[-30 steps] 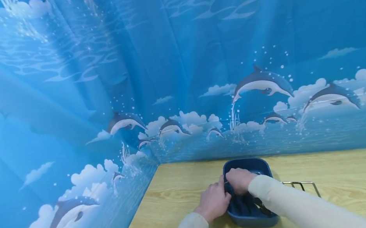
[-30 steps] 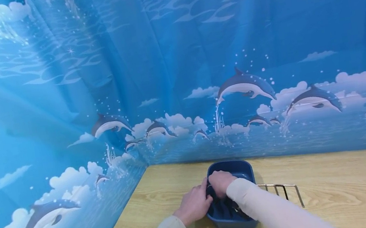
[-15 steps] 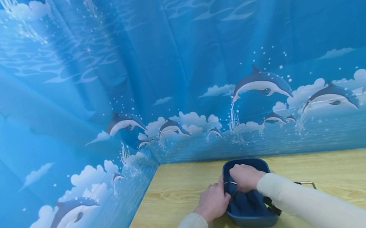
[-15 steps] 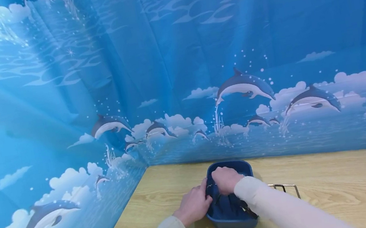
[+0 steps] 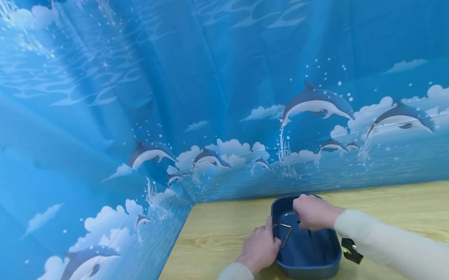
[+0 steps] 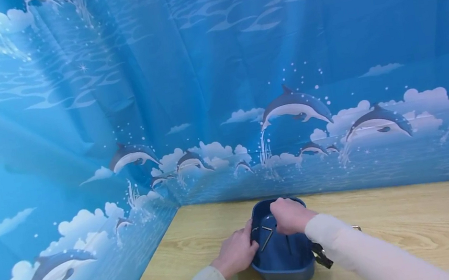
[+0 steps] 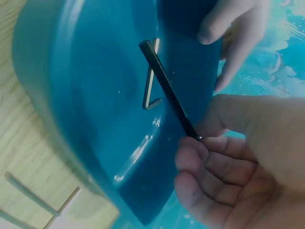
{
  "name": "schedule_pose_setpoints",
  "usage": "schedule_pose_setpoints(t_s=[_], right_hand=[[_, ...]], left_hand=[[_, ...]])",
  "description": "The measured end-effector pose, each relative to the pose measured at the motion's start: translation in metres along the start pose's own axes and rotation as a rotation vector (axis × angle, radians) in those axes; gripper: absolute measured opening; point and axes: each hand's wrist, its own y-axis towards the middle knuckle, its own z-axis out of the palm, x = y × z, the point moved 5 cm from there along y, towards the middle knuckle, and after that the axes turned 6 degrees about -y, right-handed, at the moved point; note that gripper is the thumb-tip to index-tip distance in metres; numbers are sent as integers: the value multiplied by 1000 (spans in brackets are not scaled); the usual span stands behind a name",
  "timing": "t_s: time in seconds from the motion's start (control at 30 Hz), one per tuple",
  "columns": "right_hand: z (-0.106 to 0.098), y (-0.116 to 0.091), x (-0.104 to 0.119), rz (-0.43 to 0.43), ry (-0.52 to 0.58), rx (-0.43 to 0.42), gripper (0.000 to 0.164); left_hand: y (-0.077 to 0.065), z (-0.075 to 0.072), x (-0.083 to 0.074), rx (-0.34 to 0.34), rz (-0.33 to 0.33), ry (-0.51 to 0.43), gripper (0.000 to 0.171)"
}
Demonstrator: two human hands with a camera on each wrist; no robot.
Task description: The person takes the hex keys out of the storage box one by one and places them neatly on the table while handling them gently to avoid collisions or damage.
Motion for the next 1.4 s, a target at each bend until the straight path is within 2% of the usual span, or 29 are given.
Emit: schedule_pose_setpoints(t_s=[0.23, 0.8, 1.13, 1.4], right_hand=[[-12, -12, -12, 16, 48, -16, 43], [-38, -49, -46, 18, 65, -64, 33], [-34, -66, -72, 30, 63, -69, 24], [-27, -79, -101, 37, 58, -59, 27]], left_hand=[[-2, 0, 0, -11, 4, -3, 63], [-4, -4, -3, -27, 20, -1, 63], [-5, -5, -3, -27, 23, -12, 62], [-4, -5, -3, -14, 11, -20, 62]])
